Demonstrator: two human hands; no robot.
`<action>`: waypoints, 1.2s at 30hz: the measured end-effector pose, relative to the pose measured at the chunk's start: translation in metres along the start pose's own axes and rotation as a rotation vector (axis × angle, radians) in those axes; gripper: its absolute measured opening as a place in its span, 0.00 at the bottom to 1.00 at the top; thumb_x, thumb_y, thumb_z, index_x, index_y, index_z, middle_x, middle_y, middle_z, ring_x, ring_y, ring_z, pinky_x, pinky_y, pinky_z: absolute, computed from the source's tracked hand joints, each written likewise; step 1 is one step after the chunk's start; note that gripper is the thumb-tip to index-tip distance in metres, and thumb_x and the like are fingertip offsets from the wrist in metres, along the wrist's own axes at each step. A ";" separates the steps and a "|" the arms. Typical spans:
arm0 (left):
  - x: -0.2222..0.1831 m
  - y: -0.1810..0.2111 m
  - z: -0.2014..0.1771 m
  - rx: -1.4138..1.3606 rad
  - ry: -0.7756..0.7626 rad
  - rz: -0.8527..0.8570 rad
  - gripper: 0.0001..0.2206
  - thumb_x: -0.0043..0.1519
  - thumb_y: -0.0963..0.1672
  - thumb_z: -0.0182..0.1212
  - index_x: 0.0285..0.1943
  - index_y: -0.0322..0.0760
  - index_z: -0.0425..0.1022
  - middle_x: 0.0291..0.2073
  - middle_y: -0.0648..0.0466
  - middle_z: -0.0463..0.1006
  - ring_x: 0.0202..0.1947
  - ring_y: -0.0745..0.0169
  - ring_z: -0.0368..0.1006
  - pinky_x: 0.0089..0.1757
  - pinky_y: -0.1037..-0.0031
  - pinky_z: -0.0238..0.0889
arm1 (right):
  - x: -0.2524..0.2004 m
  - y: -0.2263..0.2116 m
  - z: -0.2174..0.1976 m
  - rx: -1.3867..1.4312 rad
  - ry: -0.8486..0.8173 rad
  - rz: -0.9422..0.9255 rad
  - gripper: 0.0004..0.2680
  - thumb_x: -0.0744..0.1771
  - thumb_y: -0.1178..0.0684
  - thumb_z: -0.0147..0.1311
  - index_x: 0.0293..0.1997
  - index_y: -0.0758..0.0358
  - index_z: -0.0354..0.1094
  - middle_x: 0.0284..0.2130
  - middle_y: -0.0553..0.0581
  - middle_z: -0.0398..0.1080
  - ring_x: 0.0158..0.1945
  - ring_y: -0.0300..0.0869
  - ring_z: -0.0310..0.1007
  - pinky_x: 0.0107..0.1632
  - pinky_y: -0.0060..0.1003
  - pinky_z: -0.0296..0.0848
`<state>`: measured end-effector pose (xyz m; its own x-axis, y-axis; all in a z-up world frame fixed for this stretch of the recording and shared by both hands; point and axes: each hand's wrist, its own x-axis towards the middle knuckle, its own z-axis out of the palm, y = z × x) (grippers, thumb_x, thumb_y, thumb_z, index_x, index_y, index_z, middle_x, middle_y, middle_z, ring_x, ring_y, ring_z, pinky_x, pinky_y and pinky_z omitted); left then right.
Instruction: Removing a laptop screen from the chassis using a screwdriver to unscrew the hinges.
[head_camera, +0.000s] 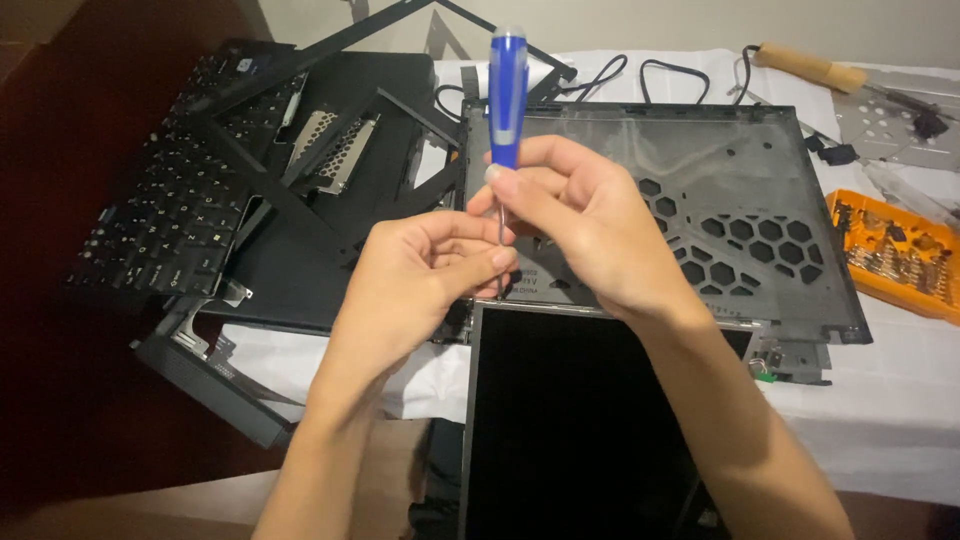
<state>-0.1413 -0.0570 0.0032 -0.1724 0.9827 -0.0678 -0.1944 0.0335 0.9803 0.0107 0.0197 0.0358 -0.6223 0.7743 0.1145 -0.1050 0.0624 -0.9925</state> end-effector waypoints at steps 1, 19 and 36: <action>0.001 -0.001 0.000 0.001 -0.001 0.001 0.08 0.57 0.35 0.69 0.43 0.23 0.81 0.28 0.46 0.81 0.25 0.66 0.75 0.32 0.80 0.73 | 0.000 -0.001 0.001 0.000 0.001 -0.001 0.10 0.68 0.51 0.53 0.49 0.66 0.69 0.35 0.59 0.79 0.32 0.38 0.74 0.42 0.31 0.76; 0.002 0.018 0.007 0.292 0.002 -0.022 0.10 0.55 0.39 0.76 0.28 0.36 0.75 0.18 0.55 0.77 0.21 0.73 0.70 0.31 0.82 0.65 | -0.002 -0.001 0.001 -0.200 0.042 -0.142 0.10 0.69 0.50 0.51 0.35 0.64 0.75 0.42 0.61 0.81 0.46 0.36 0.79 0.39 0.27 0.76; 0.001 0.011 0.011 0.341 0.040 0.054 0.10 0.56 0.43 0.76 0.31 0.41 0.75 0.22 0.64 0.69 0.25 0.78 0.59 0.31 0.84 0.57 | -0.003 -0.001 0.000 -0.176 0.059 -0.121 0.11 0.68 0.51 0.54 0.53 0.64 0.74 0.38 0.52 0.78 0.41 0.36 0.80 0.49 0.28 0.81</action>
<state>-0.1331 -0.0536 0.0162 -0.2128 0.9770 -0.0151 0.1489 0.0477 0.9877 0.0125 0.0172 0.0361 -0.5667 0.7894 0.2358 -0.0362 0.2621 -0.9644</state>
